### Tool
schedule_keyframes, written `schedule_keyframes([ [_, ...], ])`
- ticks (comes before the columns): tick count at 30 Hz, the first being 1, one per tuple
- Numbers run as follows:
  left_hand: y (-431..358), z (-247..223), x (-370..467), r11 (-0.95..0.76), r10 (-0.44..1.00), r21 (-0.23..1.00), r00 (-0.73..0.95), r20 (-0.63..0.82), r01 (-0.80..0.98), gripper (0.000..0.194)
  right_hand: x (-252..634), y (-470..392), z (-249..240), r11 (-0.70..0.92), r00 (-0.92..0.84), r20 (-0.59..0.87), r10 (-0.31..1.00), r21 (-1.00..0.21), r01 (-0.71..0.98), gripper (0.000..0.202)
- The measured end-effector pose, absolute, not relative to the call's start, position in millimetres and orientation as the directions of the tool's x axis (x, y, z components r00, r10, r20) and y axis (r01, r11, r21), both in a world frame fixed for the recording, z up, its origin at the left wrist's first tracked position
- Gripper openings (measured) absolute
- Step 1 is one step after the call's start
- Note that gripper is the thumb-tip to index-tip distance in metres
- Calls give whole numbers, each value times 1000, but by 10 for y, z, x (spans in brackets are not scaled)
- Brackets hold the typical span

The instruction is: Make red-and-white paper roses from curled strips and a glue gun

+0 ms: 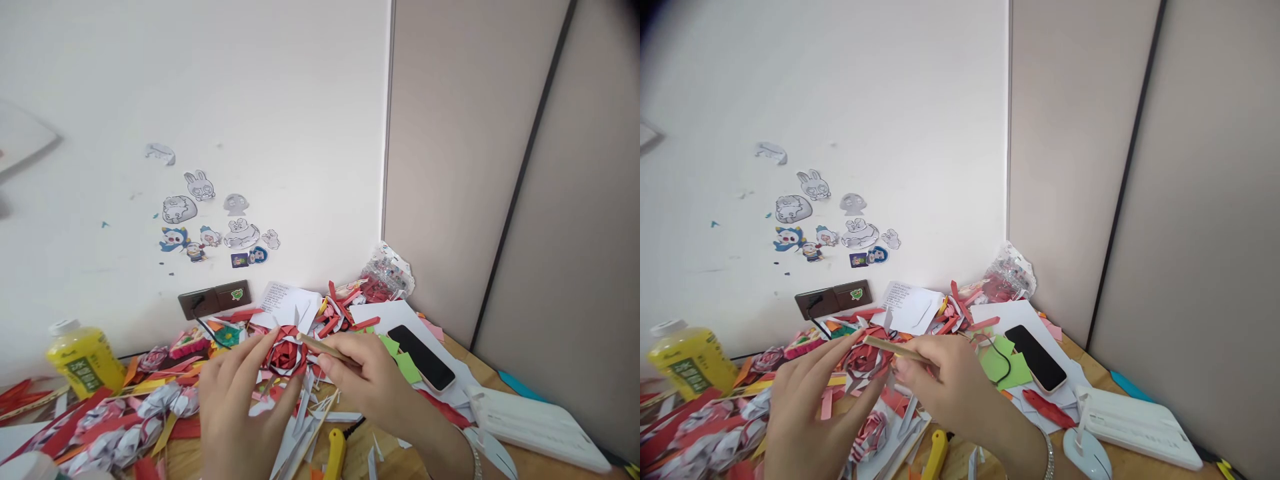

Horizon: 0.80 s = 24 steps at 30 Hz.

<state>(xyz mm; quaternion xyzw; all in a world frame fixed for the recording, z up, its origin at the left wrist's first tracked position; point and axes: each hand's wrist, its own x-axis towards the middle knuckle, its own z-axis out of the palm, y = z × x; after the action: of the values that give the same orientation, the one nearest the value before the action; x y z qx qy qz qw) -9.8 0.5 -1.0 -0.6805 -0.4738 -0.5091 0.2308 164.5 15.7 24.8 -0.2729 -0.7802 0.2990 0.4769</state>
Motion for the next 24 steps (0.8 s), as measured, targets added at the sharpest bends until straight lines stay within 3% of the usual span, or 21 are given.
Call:
schedule_keyframes([
  [6,25,-39,-90,-525,449,212,57,892,824,45,1637,147,240,719,-366,632,683,-670,183,29],
  [13,5,-34,-49,-512,358,67,142,923,857,46,1545,193,145,777,-154,813,562,-454,437,22],
  [19,43,-128,-69,-394,504,256,-25,863,883,53,1502,210,86,848,-123,905,408,-325,419,22],
  [24,21,-134,-96,-363,511,237,-20,859,901,50,1517,171,142,853,-165,915,368,-262,452,24],
])
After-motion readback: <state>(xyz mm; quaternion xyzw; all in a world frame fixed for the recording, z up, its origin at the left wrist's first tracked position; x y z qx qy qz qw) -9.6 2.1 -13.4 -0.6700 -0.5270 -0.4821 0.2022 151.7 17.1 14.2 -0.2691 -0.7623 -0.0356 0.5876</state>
